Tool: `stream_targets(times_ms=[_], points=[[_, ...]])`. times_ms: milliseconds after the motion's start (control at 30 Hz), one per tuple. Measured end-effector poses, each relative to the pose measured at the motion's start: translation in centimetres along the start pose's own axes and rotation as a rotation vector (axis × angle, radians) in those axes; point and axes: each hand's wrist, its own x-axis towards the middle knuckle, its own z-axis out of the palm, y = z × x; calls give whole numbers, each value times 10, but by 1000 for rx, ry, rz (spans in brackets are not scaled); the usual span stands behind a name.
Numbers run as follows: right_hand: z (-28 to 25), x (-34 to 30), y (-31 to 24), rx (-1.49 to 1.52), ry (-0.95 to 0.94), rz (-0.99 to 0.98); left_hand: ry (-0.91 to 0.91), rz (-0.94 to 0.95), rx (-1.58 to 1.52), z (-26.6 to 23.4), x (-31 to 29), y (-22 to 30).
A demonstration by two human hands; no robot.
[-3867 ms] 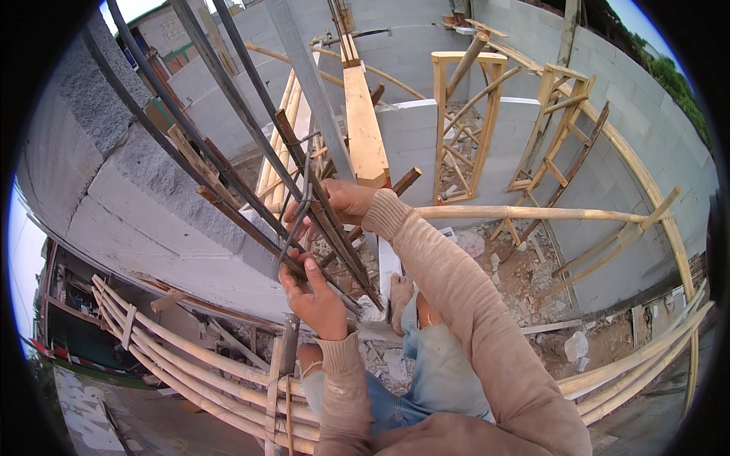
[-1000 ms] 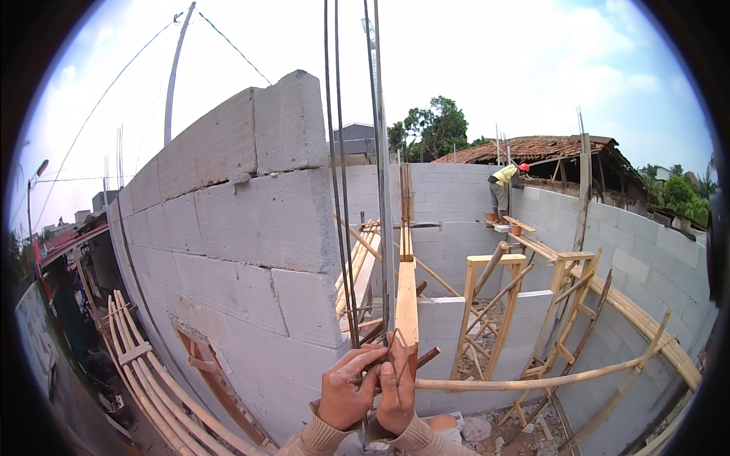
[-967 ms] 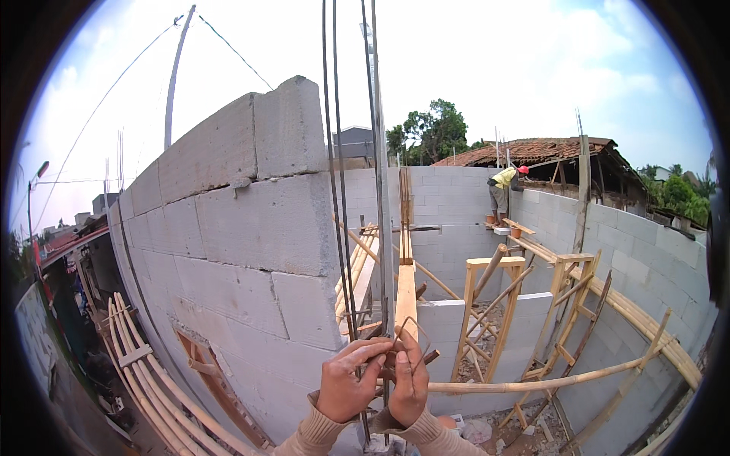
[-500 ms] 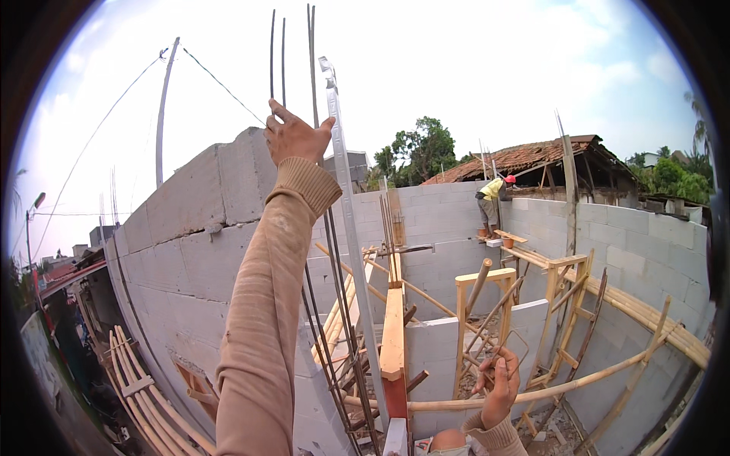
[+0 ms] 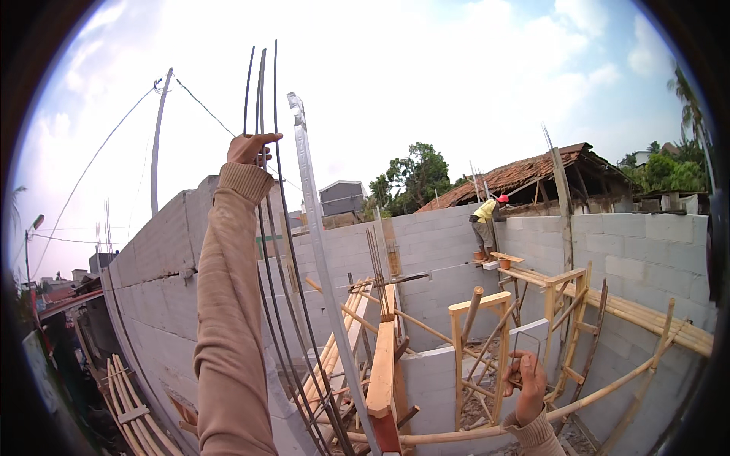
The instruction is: The person ties metal rebar together with wire using a pair of pliers on a construction site.
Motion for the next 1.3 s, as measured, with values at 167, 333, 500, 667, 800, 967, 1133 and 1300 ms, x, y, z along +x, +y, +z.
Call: stream_targets(times_ms=[167,333,500,667,800,967,1133,1300], points=[[13,24,-29,14,-124,-37,-101,-22,-236,5,3,-11],[25,11,-48,-1,-194,-8,-203,135,-155,-8,-25,-8],[31,-1,-50,68,-184,-36,-273,-85,-284,-15,-20,6],[42,-2,-62,115,-134,-93,-92,-44,-294,6,5,-6],[46,-17,-73,-7,-124,-85,61,1,-172,21,6,-4],[10,-76,-18,-305,-55,-172,-25,-24,-277,-3,12,-14],[-134,-226,109,-1172,-49,587,-79,2,-317,-11,44,-40],[-222,-412,137,-1554,-122,979,-151,189,32,-23,46,-30]])
